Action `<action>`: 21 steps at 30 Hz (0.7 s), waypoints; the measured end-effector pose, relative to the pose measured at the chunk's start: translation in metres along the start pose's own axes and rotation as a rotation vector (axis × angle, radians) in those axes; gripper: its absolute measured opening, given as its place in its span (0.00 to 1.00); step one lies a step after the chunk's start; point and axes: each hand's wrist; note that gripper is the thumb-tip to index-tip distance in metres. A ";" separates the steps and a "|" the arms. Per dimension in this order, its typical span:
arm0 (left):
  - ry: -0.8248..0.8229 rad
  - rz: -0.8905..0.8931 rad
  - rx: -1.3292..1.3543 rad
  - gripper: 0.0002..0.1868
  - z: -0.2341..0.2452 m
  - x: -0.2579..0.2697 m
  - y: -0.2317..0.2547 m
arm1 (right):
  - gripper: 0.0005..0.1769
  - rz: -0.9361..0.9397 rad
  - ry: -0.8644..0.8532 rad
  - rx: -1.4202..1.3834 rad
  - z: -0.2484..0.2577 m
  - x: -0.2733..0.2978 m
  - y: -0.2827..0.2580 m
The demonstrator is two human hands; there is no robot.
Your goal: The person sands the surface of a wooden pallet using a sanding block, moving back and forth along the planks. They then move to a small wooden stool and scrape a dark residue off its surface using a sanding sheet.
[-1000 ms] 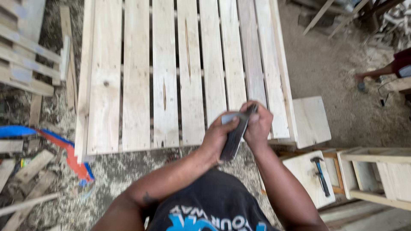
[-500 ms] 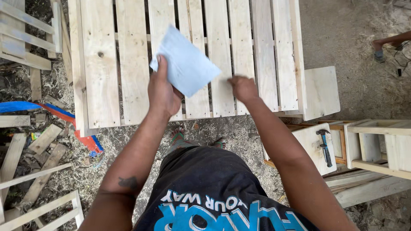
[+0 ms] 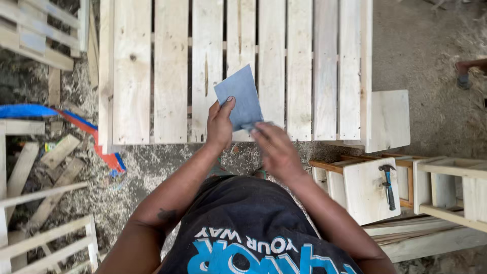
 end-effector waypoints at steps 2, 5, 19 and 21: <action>-0.206 -0.141 -0.117 0.24 -0.015 0.007 0.002 | 0.30 -0.086 0.129 0.034 -0.017 0.000 -0.007; -0.439 -0.043 -0.427 0.33 -0.036 0.031 0.003 | 0.33 -0.154 0.371 -0.059 -0.008 -0.004 0.017; -0.649 -0.050 -0.078 0.33 -0.095 0.022 0.044 | 0.24 -0.202 0.468 -0.002 0.028 -0.020 -0.026; -0.765 -0.144 -0.180 0.36 -0.106 0.042 0.053 | 0.24 -0.273 0.584 -0.030 0.040 -0.031 -0.010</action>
Point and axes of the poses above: each hand's wrist, its own x-axis away from the middle knuckle, its own z-axis out of the back of the hand, y = z × x
